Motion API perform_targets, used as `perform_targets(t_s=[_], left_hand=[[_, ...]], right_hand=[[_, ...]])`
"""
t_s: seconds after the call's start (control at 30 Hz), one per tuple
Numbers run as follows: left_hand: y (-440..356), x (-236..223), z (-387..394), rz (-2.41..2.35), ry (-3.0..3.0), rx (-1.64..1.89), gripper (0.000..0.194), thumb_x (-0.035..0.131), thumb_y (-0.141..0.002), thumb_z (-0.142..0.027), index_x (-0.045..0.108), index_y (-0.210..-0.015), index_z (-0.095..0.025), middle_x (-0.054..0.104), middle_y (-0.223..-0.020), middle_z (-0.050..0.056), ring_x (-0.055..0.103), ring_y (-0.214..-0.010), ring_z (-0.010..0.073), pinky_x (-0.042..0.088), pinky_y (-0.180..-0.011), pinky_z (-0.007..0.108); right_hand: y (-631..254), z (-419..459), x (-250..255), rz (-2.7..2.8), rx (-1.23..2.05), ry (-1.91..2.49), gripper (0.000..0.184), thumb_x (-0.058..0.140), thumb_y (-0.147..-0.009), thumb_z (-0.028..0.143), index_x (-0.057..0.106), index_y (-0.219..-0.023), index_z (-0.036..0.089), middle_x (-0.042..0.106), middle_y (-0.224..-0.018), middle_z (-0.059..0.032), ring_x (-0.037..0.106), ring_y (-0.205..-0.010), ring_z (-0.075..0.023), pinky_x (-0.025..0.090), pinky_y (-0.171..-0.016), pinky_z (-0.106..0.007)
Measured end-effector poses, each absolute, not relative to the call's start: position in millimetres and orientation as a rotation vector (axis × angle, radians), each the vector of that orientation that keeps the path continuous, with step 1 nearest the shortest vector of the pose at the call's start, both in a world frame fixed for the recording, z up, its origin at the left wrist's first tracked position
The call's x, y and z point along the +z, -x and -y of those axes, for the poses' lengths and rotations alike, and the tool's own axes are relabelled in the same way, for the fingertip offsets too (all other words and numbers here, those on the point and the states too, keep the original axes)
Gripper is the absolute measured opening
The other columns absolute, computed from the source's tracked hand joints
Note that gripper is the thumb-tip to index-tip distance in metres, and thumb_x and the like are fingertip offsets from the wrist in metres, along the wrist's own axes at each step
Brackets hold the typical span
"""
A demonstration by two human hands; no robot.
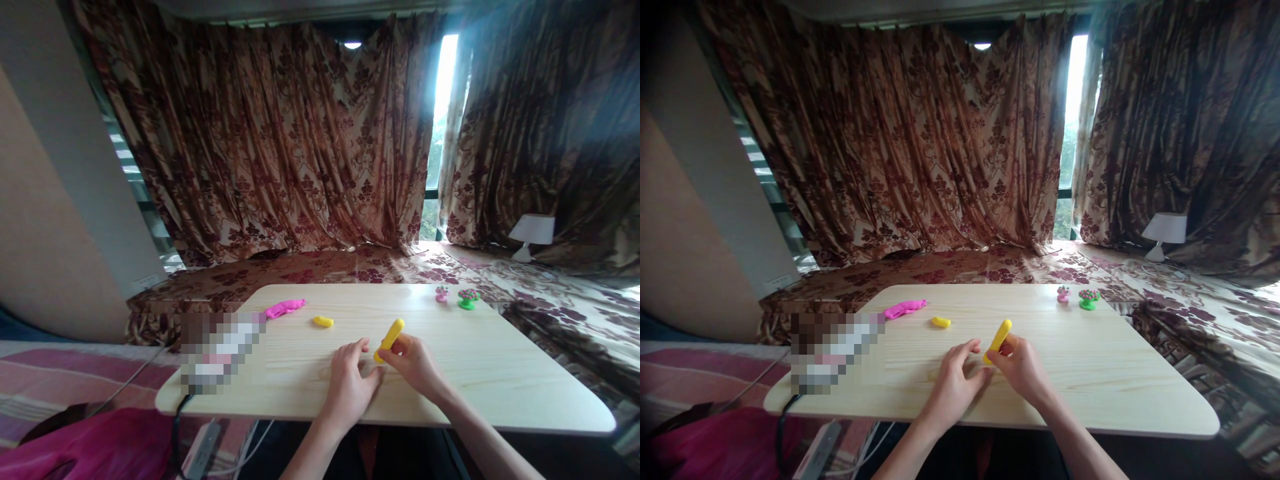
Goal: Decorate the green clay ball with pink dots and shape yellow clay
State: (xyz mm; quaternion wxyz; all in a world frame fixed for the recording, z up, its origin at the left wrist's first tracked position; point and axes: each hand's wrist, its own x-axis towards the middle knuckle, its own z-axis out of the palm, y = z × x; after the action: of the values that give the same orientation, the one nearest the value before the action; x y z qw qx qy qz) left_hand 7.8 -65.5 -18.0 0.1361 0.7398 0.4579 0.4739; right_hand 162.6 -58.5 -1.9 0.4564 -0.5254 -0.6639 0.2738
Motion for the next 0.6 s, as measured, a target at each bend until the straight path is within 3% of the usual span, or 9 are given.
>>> perform_targets(t_s=[0.1, 0.23, 0.4, 0.6], left_hand=[[-7.8, -13.1, 70.3, -1.328, -2.077, 1.43, 0.035, 0.065, -0.067, -0.023, 0.054, -0.101, -0.023, 0.061, -0.095, 0.002, 0.055, -0.094, 0.0199, 0.043, -0.087, 0.038], [-5.0, -2.9, 75.9, -1.269, -2.044, 1.403, 0.016, 0.057, -0.076, -0.024, 0.057, -0.092, -0.023, 0.062, -0.092, 0.001, 0.057, -0.09, 0.0182, 0.044, -0.085, 0.034], [-3.3, 3.8, 75.1, -1.113, -2.052, 1.316, 0.02, 0.052, -0.081, -0.024, 0.061, -0.099, -0.025, 0.064, -0.097, 0.002, 0.057, -0.094, 0.0174, 0.042, -0.089, 0.032], [-3.4, 0.1, 73.1, -1.157, -2.045, 1.294, 0.028, 0.059, -0.073, -0.017, 0.064, -0.1, -0.024, 0.065, -0.098, 0.004, 0.057, -0.094, 0.0194, 0.041, -0.09, 0.034]], right_hand=[[-151.7, 64.4, -1.8, 1.465, 1.025, 1.04, 0.028, 0.061, -0.073, 0.041, 0.064, -0.082, 0.015, 0.068, -0.078, -0.0047, 0.062, -0.074, -0.0201, 0.046, -0.063, -0.027], [-147.3, 69.5, 0.6, 1.394, 1.121, 0.953, 0.032, 0.062, -0.073, 0.044, 0.066, -0.086, 0.015, 0.069, -0.084, -0.0057, 0.062, -0.078, -0.0198, 0.046, -0.065, -0.026], [-158.7, 69.3, -0.1, 1.395, 1.115, 0.944, 0.039, 0.061, -0.075, 0.041, 0.061, -0.105, 0.017, 0.068, -0.093, -0.0054, 0.06, -0.081, -0.0185, 0.045, -0.061, -0.025], [-158.7, 68.4, -11.2, 1.345, 1.077, 0.911, 0.033, 0.063, -0.074, 0.039, 0.063, -0.097, 0.016, 0.068, -0.091, -0.0062, 0.06, -0.083, -0.0201, 0.047, -0.067, -0.028]])
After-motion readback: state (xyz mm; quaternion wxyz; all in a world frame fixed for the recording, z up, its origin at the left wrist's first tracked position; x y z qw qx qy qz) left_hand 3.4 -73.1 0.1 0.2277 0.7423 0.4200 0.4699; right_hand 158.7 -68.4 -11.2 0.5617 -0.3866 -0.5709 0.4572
